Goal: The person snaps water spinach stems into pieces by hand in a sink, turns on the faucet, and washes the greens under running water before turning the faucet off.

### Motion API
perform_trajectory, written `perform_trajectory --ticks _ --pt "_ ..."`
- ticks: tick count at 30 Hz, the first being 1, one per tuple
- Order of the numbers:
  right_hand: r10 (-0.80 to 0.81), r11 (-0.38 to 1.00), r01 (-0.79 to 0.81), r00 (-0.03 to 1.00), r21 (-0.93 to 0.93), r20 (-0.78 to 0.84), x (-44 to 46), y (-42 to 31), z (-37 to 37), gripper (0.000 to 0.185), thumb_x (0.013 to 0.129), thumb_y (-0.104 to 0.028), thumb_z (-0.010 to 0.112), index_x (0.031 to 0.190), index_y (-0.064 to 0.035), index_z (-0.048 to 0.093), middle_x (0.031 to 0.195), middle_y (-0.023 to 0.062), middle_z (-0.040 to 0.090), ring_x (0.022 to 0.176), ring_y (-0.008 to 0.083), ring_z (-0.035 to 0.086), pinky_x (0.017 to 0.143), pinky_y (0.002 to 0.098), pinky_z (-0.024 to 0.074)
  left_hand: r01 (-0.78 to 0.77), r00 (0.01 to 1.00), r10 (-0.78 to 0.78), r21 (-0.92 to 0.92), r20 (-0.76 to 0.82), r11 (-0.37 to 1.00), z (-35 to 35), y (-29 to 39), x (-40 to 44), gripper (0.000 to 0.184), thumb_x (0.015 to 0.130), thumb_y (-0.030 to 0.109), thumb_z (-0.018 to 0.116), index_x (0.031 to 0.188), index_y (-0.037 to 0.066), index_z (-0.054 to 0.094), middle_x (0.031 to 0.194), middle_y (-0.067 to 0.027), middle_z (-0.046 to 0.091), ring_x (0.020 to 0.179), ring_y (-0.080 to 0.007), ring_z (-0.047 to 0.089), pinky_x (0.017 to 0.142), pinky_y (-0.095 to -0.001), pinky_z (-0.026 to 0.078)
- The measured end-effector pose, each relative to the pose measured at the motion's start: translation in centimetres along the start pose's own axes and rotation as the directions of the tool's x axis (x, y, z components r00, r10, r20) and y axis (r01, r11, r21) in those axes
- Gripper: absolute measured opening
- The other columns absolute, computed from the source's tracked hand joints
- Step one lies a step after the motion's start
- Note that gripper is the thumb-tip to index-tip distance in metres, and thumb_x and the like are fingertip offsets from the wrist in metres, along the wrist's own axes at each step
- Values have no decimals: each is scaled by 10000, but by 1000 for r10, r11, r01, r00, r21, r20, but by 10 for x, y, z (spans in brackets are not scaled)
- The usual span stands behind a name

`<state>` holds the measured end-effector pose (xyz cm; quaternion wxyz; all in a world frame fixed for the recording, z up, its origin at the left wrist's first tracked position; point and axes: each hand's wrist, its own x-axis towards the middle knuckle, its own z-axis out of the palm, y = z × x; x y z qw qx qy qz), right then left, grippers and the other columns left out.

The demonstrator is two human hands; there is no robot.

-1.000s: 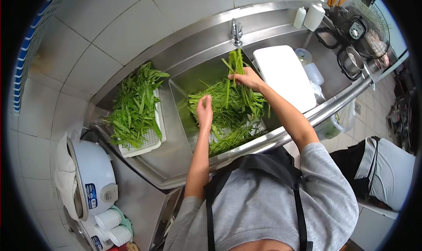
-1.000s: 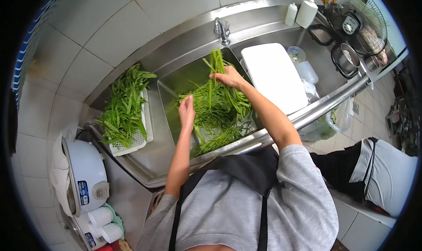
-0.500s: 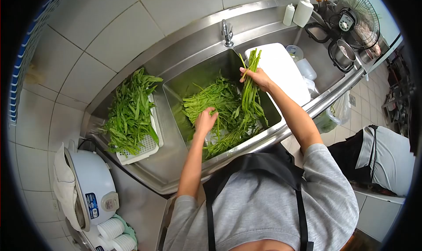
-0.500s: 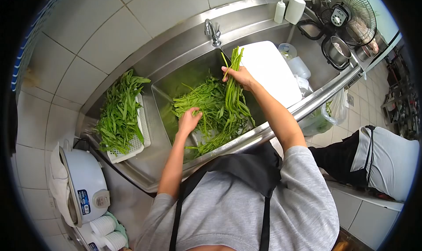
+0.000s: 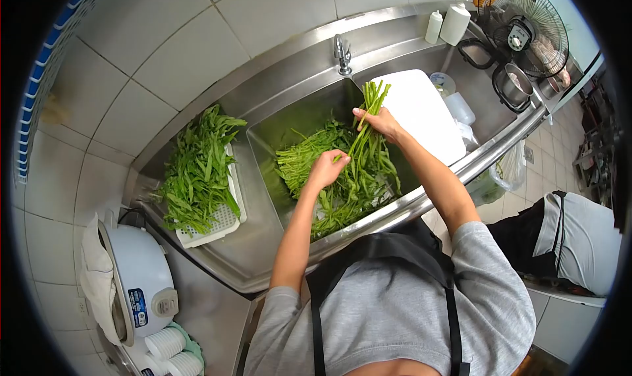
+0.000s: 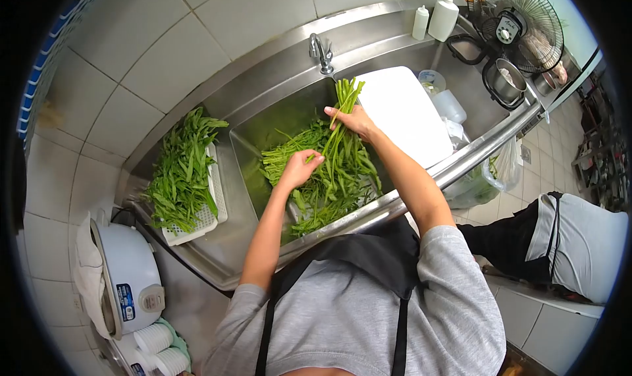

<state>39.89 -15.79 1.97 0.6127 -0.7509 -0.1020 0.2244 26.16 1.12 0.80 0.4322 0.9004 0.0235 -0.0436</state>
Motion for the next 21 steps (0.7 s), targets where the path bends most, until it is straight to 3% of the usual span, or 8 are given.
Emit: perform_trajectory --ticks 2,4,5,8,10,12,13,21 --pt "-55 996 53 998 -69 -32 2 8 -2 486 738 -462 645 852 6 581 762 86 607 639 149 550 610 303 452 -46 998 47 -30 44 998 -8 -9 5 286 833 305 567 904 33 619 623 -60 563 576 -133 492 577 -308 412" --pt "10 997 -2 995 -82 99 2 9 -7 529 718 -493 651 892 0 570 794 86 604 665 145 556 575 295 440 -63 993 73 -96 98 993 -15 -12 1 289 846 296 554 908 22 621 632 -40 569 591 -130 493 590 -309 416" --pt "40 996 -27 988 -84 151 2 9 -11 533 716 -494 652 901 -1 567 800 87 605 671 142 557 563 291 436 -151 984 163 -153 71 977 -9 -29 6 287 864 294 533 906 26 626 603 9 539 522 -95 434 518 -272 381" --pt "60 998 -57 974 -20 219 1 12 -13 509 716 -446 676 935 -8 534 716 46 556 606 121 531 496 254 399 97 973 -45 -224 226 970 -31 0 -5 267 872 293 523 901 50 628 544 53 457 452 -52 333 440 -228 292" --pt "31 994 -52 976 92 216 5 20 -8 478 715 -412 691 929 -21 519 666 19 516 556 109 504 475 233 376 177 954 -82 -323 288 930 -33 -2 -5 245 878 287 512 900 67 616 504 93 331 425 -24 234 406 -202 197" --pt "36 996 -50 982 72 183 -1 14 -6 408 712 -455 671 758 -77 525 582 4 503 515 90 454 451 236 324 288 922 -140 -398 360 871 -36 -1 -7 248 879 281 509 895 54 607 505 98 291 424 -23 231 401 -196 192" --pt "40 997 -51 985 62 167 -6 6 -3 396 710 -477 660 672 -105 528 540 -3 496 494 80 429 439 237 299 300 916 -129 -436 380 849 -36 -2 -7 247 879 278 509 893 50 604 508 100 287 423 -20 228 399 -193 187" --pt "148 982 -164 976 89 160 -7 -15 0 357 710 -417 679 664 -122 484 514 -12 453 450 83 397 431 235 300 342 894 -92 -536 438 772 -34 -7 -2 202 866 247 529 868 54 589 520 102 315 413 -12 234 383 -188 180"
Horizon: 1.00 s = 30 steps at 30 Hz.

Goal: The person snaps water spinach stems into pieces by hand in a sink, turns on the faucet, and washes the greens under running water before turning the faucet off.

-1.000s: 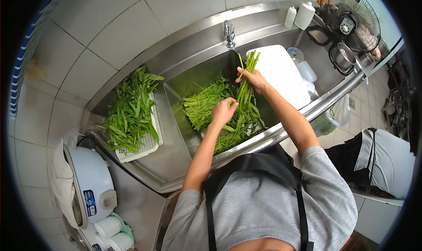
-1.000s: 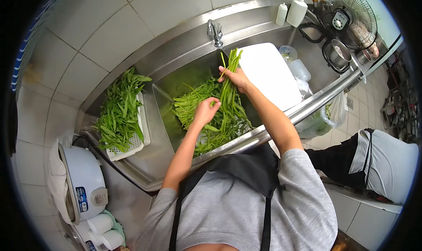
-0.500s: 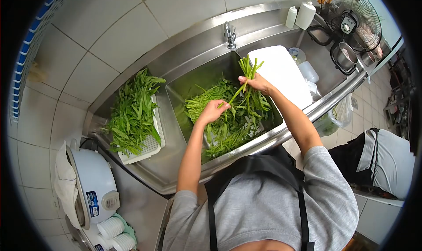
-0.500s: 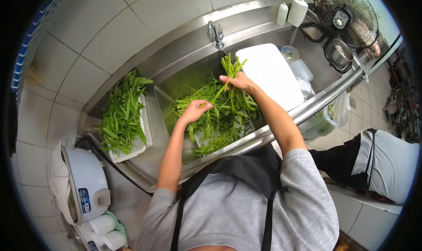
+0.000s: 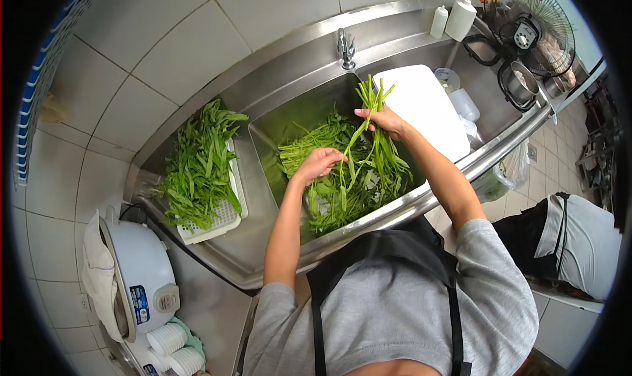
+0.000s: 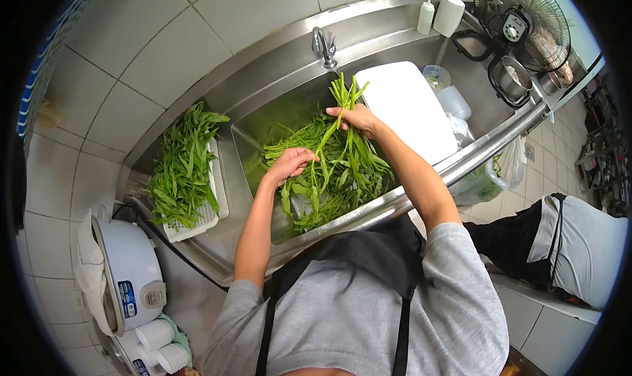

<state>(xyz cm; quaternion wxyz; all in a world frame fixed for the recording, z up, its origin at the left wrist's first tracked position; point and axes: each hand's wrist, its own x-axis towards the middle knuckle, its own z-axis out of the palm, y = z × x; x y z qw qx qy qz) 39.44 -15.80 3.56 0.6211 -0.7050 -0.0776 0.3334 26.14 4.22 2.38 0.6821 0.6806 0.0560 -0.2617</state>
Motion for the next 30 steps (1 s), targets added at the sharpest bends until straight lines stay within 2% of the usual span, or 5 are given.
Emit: perform_trajectory --ticks 3,11,14,22,30 --pt "55 998 -55 997 -2 -45 11 6 -4 350 718 -413 671 715 -125 472 508 -17 433 449 77 382 428 230 300 -6 996 22 162 -92 987 4 0 -4 185 850 246 557 843 63 584 528 95 360 412 -10 242 377 -188 185" --pt "92 994 -97 992 -57 -82 12 6 -8 358 706 -425 674 694 -126 477 500 -16 426 457 82 390 423 242 316 -91 982 104 86 -155 992 11 3 3 175 850 243 554 844 72 590 554 80 421 401 -8 267 380 -188 194" --pt "42 999 -47 987 -26 -154 15 10 -2 425 682 -443 683 501 -130 459 447 -6 436 365 112 369 370 261 324 -105 979 128 148 -156 983 8 0 10 164 844 225 548 847 69 599 549 85 409 405 -11 272 382 -189 207" --pt "137 990 -142 982 -24 -132 12 -2 -4 387 705 -458 676 651 -131 476 504 -12 442 422 90 395 383 246 320 -345 833 480 420 -274 839 1 -11 33 185 836 158 448 752 44 566 567 36 463 442 -45 352 421 -220 304" --pt "-49 998 53 985 22 -165 7 -3 9 420 701 -472 682 670 -93 503 532 10 476 458 99 443 414 244 352 -252 829 213 -6 -518 968 6 -12 37 218 834 185 445 683 43 511 609 -1 455 455 -63 364 427 -224 312"
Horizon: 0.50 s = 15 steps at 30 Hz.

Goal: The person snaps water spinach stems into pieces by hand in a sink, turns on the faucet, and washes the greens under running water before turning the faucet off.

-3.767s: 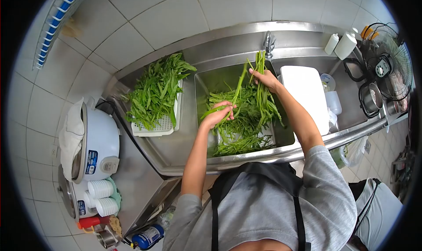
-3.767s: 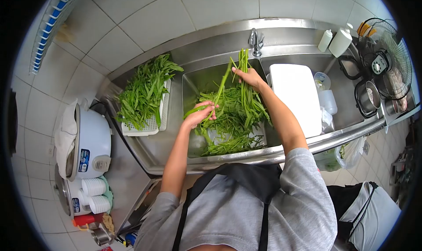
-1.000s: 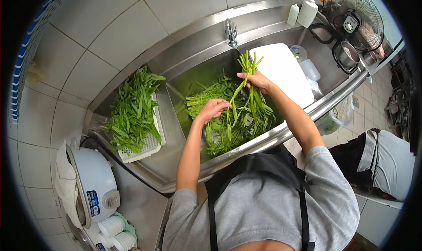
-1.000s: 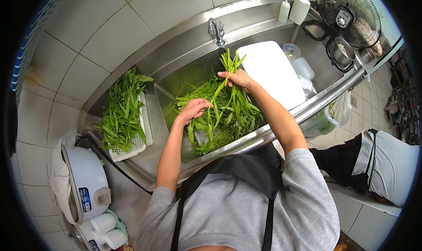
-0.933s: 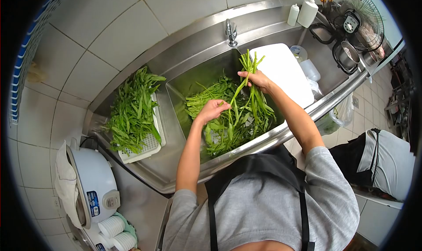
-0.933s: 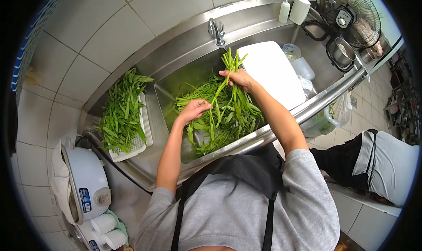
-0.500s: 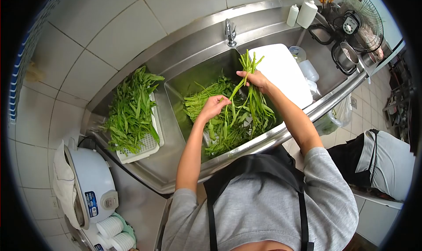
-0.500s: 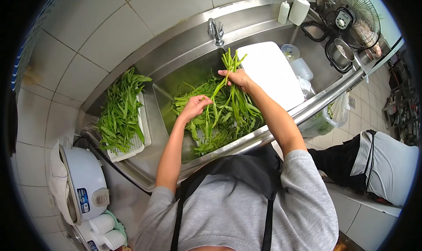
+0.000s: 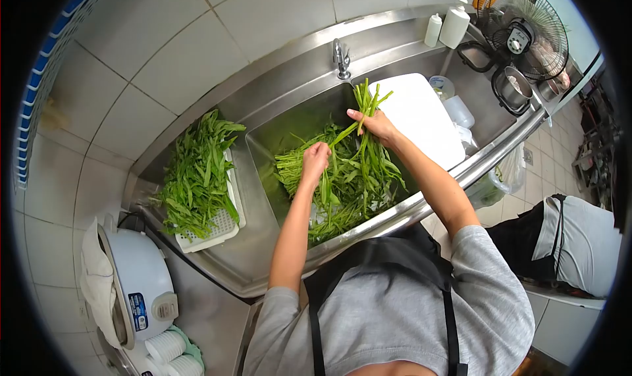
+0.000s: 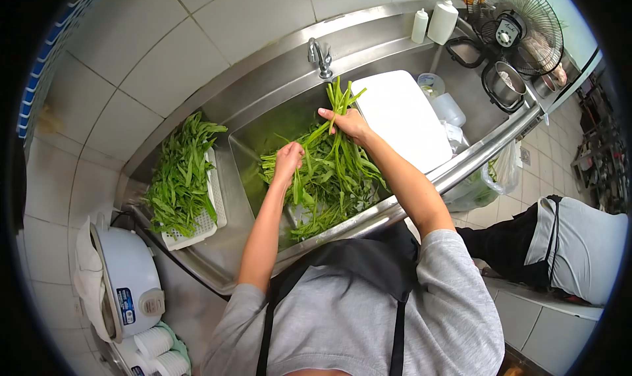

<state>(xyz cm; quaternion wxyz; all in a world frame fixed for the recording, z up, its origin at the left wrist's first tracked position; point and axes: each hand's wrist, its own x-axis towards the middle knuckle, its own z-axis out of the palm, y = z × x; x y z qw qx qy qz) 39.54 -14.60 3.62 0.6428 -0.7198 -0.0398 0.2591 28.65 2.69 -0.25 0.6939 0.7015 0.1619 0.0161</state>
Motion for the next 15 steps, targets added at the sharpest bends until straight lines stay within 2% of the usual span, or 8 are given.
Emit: perform_trajectory --ticks 1,2,5,7,10,13,14,15 --pt "-32 999 32 999 13 -8 -1 -1 3 419 701 -470 682 667 -90 509 530 11 480 460 99 447 419 243 356 22 999 -25 -52 -44 998 1 -1 1 214 835 191 444 687 49 507 611 -2 446 459 -66 364 430 -227 312" --pt "-42 999 41 998 -22 -36 -1 -1 7 459 678 -495 687 568 -74 541 506 12 500 438 98 453 419 258 389 44 995 -53 -104 -86 994 1 -2 0 210 835 197 443 692 56 503 613 -4 438 463 -70 363 434 -230 313" --pt "-91 992 89 996 -85 -23 -25 -22 18 438 697 -474 680 584 -73 545 518 13 510 460 94 464 448 255 394 38 968 -97 -248 -229 968 -6 -8 5 191 837 208 438 713 71 490 622 -4 427 484 -81 377 456 -237 325" --pt "-173 983 171 985 -66 -18 -15 -13 22 409 725 -450 668 618 -73 549 523 17 521 488 81 476 478 251 390 16 970 -72 -234 -231 972 -16 -12 7 167 857 206 406 774 76 471 652 -7 423 490 -88 383 469 -247 340" --pt "-108 989 104 994 -109 -29 -28 -31 17 414 726 -454 664 606 -76 545 510 14 516 467 77 461 456 245 367 29 956 -91 -218 -278 975 -27 -11 6 194 890 243 398 859 64 468 677 -11 420 489 -92 388 468 -253 354" --pt "-120 982 124 992 -142 37 -16 -23 13 436 717 -474 664 588 -75 547 505 18 517 450 79 449 445 246 363 -20 984 11 -49 -176 999 -24 12 -5 261 891 297 442 933 43 483 679 -15 423 504 -90 405 463 -254 349" --pt "-129 974 137 990 -178 54 -14 -21 14 445 711 -485 665 585 -73 551 506 20 519 447 80 446 443 248 365 -14 995 18 40 -101 999 -22 20 -4 356 871 349 495 981 10 514 704 -42 484 545 -124 464 502 -281 382" --pt "-131 966 144 989 -213 73 -13 -16 16 455 704 -495 666 583 -71 554 506 22 521 443 81 444 441 250 367 -124 990 134 198 -36 972 -16 26 -5 360 861 349 511 965 5 530 702 -55 506 560 -134 478 524 -292 392"
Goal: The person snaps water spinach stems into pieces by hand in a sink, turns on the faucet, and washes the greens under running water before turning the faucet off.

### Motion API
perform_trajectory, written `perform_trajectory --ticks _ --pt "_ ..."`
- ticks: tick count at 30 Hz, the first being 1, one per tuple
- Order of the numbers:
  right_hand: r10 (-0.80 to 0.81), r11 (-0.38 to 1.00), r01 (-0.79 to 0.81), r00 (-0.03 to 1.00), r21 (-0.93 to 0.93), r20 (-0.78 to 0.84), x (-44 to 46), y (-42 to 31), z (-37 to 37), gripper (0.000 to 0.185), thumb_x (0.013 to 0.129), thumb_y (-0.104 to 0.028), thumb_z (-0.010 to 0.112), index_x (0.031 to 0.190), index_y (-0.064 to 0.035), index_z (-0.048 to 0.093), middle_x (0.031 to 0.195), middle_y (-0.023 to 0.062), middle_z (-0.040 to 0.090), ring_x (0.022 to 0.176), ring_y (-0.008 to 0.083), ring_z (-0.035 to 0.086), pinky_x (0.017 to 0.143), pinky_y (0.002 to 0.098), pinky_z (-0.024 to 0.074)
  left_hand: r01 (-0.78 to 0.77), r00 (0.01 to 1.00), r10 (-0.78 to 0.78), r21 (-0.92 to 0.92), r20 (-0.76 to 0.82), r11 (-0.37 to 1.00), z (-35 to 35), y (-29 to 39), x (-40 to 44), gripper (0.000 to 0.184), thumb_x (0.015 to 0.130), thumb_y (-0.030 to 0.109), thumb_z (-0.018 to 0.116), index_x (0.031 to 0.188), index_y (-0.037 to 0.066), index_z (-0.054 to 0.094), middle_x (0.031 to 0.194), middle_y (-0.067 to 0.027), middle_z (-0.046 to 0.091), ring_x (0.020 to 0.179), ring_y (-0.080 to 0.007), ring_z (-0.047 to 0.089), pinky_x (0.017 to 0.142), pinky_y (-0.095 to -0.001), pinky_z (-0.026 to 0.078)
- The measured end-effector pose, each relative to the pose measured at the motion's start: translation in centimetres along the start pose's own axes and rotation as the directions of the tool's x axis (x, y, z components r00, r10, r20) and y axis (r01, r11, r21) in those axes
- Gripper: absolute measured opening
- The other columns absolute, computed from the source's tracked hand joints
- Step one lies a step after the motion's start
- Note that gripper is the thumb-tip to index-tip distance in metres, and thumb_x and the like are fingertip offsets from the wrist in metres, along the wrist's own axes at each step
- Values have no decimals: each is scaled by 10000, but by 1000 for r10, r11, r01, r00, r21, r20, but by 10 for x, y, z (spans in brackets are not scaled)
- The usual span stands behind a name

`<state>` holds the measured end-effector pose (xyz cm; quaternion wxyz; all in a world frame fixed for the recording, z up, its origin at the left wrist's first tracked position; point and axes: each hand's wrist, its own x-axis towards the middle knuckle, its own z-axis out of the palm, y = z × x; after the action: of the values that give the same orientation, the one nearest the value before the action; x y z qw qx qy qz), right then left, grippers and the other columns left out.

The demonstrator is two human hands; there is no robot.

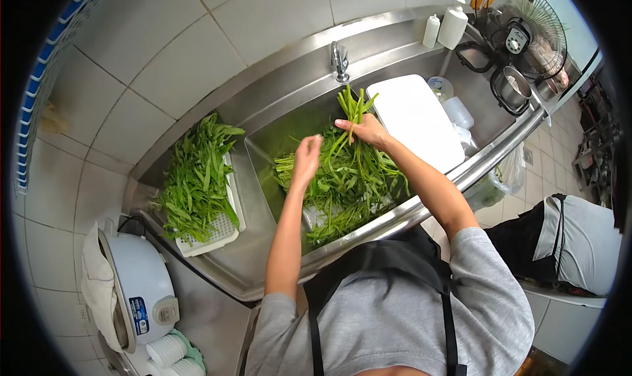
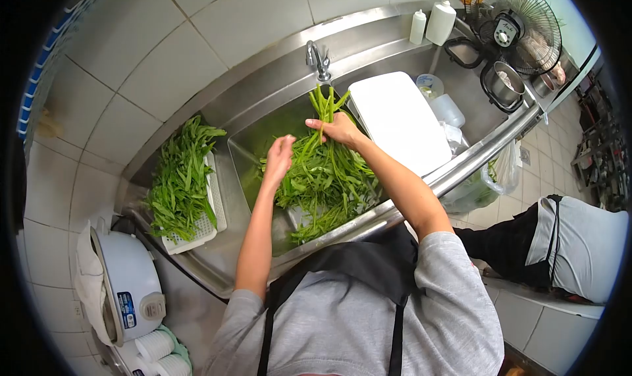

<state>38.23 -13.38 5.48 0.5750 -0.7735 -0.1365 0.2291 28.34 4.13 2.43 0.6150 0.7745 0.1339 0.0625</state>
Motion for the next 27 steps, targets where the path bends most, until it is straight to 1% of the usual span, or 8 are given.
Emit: perform_trajectory --ticks 2,5,6,11,18,20,22,27 --pt "10 999 -9 999 -39 31 15 15 2 492 681 -539 664 603 -61 577 516 26 528 465 91 462 457 252 381 -259 964 229 278 134 925 12 14 2 368 841 350 545 933 -6 563 700 -81 551 591 -154 507 566 -313 414" --pt "2 1000 -1 983 -2 186 11 15 -1 517 668 -540 677 683 -29 595 573 32 547 537 108 502 484 258 393 -197 979 151 415 140 888 8 25 2 391 790 403 585 900 28 606 715 -156 600 615 -220 566 620 -359 443" --pt "-38 998 21 961 64 275 -2 1 -6 448 693 -476 687 806 -54 585 647 27 568 554 108 499 506 257 414 -186 981 144 428 127 884 4 32 2 377 796 383 586 890 18 605 695 -142 595 617 -194 547 617 -346 437" --pt "-18 996 53 917 -75 400 10 40 -21 294 684 -325 732 782 -74 614 681 13 585 574 108 513 490 243 371 -180 983 175 434 52 883 -27 56 -7 340 816 328 581 840 -10 603 652 -93 580 627 -112 485 608 -296 416" --pt "107 992 -108 994 60 21 16 42 -59 319 677 -343 731 770 -58 623 636 18 575 511 101 490 434 236 352 -114 988 148 454 -39 884 -62 21 -35 318 814 301 594 824 -17 603 661 -79 583 643 -95 476 607 -276 414" --pt "85 993 -78 993 86 -78 18 44 -70 390 678 -414 719 737 -44 611 629 27 568 487 103 490 415 240 355 -70 996 83 450 -10 890 -62 -9 -47 336 797 329 612 838 -5 617 684 -94 601 647 -109 502 615 -295 427" --pt "158 982 -141 977 123 -143 22 42 -79 387 676 -413 722 712 -46 606 607 28 564 486 105 496 424 237 362 96 989 -145 574 40 813 -54 -28 -57 345 772 357 633 870 26 631 707 -128 618 653 -155 554 631 -325 442" --pt "145 984 -115 961 138 -234 18 28 -67 381 669 -403 733 605 -75 550 533 15 517 408 90 457 359 229 314 -76 997 62 493 45 867 -11 -36 -59 339 751 390 636 902 86 637 704 -156 620 666 -247 606 623 -341 454"
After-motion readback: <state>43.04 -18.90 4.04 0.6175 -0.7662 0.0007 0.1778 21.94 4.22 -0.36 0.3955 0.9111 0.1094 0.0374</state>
